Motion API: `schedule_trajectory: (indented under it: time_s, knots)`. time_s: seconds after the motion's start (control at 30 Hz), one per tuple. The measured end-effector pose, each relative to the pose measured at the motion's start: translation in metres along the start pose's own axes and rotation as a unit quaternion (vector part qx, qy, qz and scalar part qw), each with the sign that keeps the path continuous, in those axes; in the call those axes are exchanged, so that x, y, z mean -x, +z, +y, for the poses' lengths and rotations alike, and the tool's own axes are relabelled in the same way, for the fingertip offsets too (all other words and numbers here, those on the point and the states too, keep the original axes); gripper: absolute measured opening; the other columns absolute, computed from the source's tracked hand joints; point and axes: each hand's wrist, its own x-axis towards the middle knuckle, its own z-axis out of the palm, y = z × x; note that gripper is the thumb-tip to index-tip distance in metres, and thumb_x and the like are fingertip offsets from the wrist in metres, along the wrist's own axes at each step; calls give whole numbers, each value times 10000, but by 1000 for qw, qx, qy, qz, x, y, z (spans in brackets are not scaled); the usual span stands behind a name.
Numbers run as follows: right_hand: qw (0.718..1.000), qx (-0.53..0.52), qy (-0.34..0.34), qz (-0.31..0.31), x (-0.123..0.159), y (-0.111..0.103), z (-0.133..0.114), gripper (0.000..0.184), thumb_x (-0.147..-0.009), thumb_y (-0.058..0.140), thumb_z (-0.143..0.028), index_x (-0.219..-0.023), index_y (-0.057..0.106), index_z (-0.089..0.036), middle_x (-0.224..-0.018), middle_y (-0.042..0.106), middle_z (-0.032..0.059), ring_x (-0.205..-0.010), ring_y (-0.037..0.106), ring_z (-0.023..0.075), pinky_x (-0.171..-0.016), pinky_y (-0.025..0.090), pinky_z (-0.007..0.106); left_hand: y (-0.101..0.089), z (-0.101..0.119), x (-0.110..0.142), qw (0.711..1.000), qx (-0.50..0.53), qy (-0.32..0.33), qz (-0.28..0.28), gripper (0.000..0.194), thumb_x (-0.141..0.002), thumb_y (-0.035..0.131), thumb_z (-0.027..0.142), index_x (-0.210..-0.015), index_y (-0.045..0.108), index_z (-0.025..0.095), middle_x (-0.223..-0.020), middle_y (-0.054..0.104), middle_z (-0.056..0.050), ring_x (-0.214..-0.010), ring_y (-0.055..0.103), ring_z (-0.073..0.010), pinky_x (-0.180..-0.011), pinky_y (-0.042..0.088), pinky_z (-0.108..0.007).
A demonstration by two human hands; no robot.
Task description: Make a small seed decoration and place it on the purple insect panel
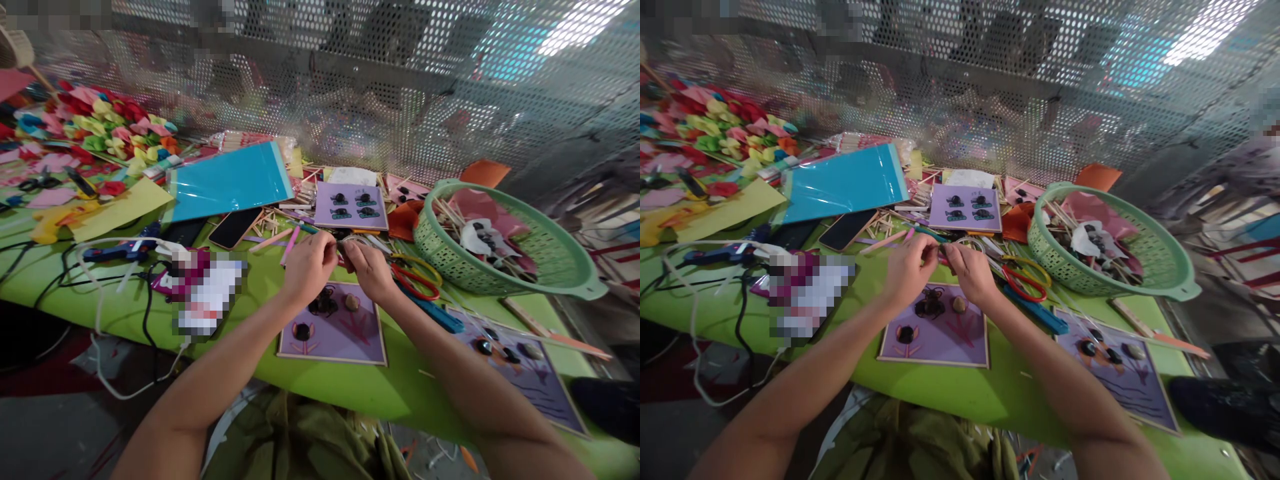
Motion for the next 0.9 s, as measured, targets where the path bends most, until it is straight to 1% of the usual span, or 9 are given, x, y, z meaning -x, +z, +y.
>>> schedule_trajectory:
  time_s: [0.1, 0.2, 0.3, 0.43, 0.53, 0.6, 0.73, 0.9]
  knots:
    - [999, -49, 18, -7, 0, 1, 2, 712, -955, 286, -825, -567, 453, -252, -522, 503, -1, -521, 441, 158, -582, 341, 317, -2, 0, -2, 996, 86, -39, -1, 110, -907, 548, 129, -847, 528, 218, -737, 611, 4, -687, 570, -148, -672, 410, -276]
    - [996, -86, 27, -9, 0, 2, 3, 717, -949, 325, -824, -554, 467, -243, -519, 498, -5, -517, 436, 147, -586, 359, 313, -4, 2, -3, 984, 156, -80, -7, 99, -909, 561, 161, -836, 530, 220, -709, 577, 28, -645, 547, -130, -639, 400, -261]
    - [994, -107, 36, -8, 0, 3, 3, 725, -934, 347, -835, -543, 473, -238, -507, 482, -10, -508, 426, 140, -575, 363, 310, -5, 3, -4, 978, 183, -103, -7, 101, -906, 563, 166, -825, 535, 220, -718, 579, 28, -645, 549, -125, -627, 399, -257]
    - [992, -122, 42, -7, 0, 3, 4, 728, -922, 367, -843, -536, 476, -236, -504, 470, -10, -499, 416, 135, -556, 356, 310, -5, 2, -5, 975, 191, -111, -8, 98, -923, 556, 177, -834, 548, 216, -737, 604, 17, -658, 565, -130, -630, 413, -260]
    - [991, -128, 47, -2, 0, 3, 5, 725, -926, 369, -837, -535, 474, -236, -498, 459, -12, -486, 407, 130, -542, 349, 310, -4, 1, -5, 980, 176, -97, 1, 93, -934, 564, 182, -849, 567, 217, -763, 638, 7, -673, 577, -134, -652, 433, -263]
    - [990, -129, 53, 2, 0, 3, 6, 726, -924, 364, -841, -540, 478, -236, -494, 458, -14, -482, 401, 129, -535, 341, 311, -4, 1, -5, 985, 156, -73, 10, 85, -945, 569, 184, -872, 595, 217, -789, 669, -5, -698, 597, -143, -684, 452, -272]
    - [989, -135, 58, 6, 0, 3, 6, 721, -914, 379, -849, -545, 481, -238, -499, 454, -17, -495, 399, 133, -537, 325, 312, -4, -1, -3, 995, 92, -18, 36, 102, -969, 584, 194, -901, 654, 223, -847, 729, -28, -791, 654, -173, -781, 479, -303]
    - [988, -145, 54, 5, 0, 2, 4, 719, -915, 389, -846, -544, 484, -237, -506, 456, -15, -500, 395, 133, -547, 319, 317, -1, -5, -1, 998, 21, 24, 56, 104, -979, 610, 202, -957, 709, 226, -903, 776, -40, -867, 690, -197, -863, 497, -334]
